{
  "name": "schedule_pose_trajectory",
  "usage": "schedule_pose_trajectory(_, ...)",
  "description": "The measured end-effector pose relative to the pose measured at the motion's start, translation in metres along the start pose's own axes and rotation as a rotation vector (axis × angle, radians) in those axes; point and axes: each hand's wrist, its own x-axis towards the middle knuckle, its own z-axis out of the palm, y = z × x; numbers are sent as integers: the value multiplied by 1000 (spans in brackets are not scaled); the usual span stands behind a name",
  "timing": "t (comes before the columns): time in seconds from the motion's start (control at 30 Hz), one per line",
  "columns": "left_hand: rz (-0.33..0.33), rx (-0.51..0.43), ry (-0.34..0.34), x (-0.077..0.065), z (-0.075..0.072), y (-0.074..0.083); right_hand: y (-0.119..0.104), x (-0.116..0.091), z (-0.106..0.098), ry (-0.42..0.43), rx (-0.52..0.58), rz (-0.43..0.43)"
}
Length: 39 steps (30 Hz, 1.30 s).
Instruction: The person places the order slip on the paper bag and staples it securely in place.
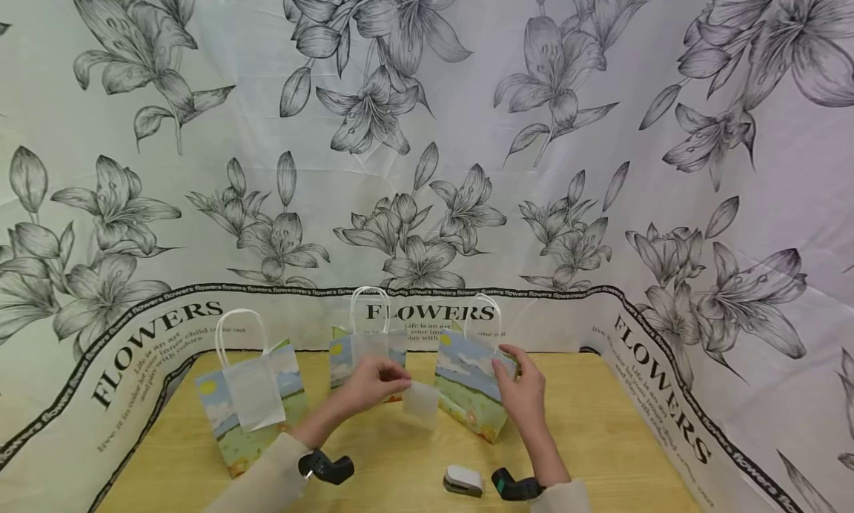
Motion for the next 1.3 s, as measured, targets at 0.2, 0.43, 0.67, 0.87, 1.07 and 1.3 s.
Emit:
schedule_pose_trajectory(0.2, 9, 35, 1, 9, 5, 0, -4, -3, 5, 14, 41, -36)
schedule_pose_trajectory(0.43, 65, 35, 32, 17, 10, 14, -14, -6, 9, 1, 90, -27)
schedule_pose_trajectory(0.67, 104, 18, 45, 23, 14, 24, -40, -15, 13, -34, 208, -57)
schedule_pose_trajectory(0.87, 134, 30, 116, 31, 13, 26, -59, -19, 20, -41, 248, -48)
schedule_pose_trajectory(1.07, 137, 30, 145, 33, 20, 23, -55, -22, 24, -56, 243, -44)
schedule_pose_trajectory(1.3, 158, 47, 201, 35, 24, 25, -53, -26, 22, -85, 242, -81)
